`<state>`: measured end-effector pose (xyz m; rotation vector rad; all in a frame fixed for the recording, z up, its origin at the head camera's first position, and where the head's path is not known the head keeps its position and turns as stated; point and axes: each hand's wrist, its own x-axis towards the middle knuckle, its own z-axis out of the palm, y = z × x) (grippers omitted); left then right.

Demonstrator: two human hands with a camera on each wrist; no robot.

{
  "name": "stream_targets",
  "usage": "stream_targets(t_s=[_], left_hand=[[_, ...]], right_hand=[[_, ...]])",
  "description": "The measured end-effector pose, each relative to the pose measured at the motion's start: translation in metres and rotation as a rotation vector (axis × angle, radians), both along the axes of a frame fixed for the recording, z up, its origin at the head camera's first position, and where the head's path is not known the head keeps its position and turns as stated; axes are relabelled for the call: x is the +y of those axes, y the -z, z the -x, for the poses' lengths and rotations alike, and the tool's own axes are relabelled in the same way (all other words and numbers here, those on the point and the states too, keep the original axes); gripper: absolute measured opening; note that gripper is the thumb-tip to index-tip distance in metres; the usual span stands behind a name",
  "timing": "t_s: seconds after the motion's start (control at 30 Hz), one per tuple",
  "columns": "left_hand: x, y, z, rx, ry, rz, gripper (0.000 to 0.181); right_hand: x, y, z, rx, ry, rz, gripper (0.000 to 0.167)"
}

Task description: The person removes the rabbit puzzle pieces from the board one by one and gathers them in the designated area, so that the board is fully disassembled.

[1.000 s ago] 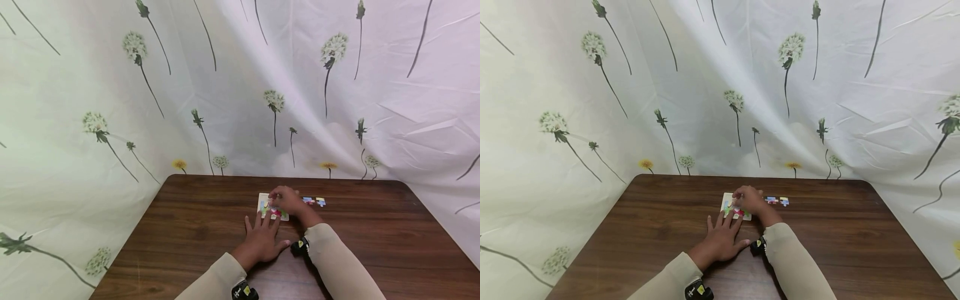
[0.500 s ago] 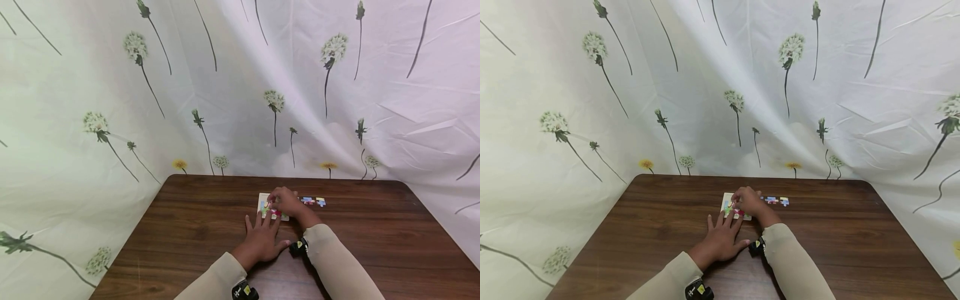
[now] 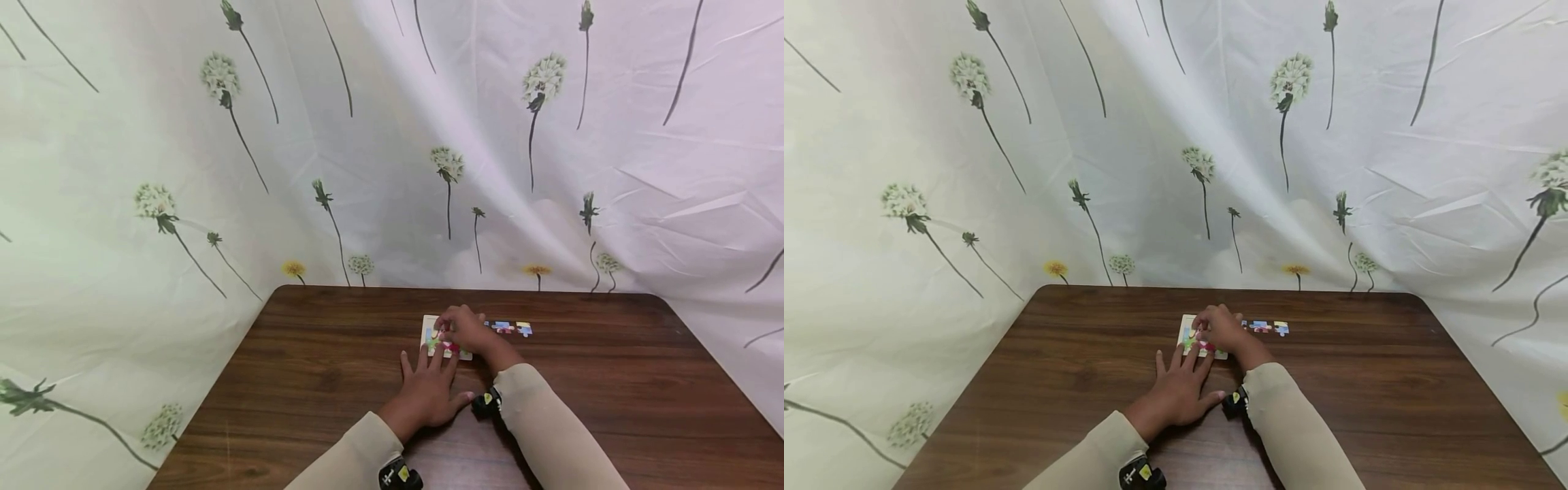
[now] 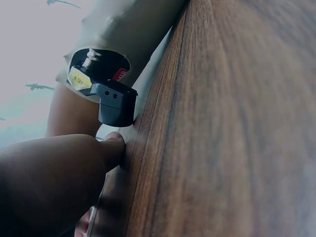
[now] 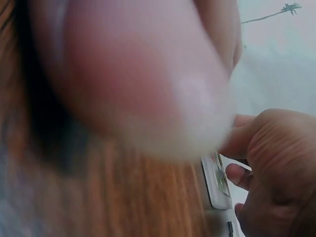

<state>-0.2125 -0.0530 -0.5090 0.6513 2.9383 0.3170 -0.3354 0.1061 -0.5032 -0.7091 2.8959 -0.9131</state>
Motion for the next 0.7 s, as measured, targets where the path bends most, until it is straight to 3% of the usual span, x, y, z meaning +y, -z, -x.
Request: stream_targets(t_s=[0.3,0.7], left_hand=[[0.0,-0.001,-0.001,0.01,0.003,0.006,0.08],[0.001,-0.009,-0.004,0.016,-0.002,0.055,0.081]], right_hand=[[-0.008,-0.006,-0.001,-0.08,0.031,-0.003,0.012],[-0.008,-0.01,-0.003,-0.048,0.022,0.038,0.019]])
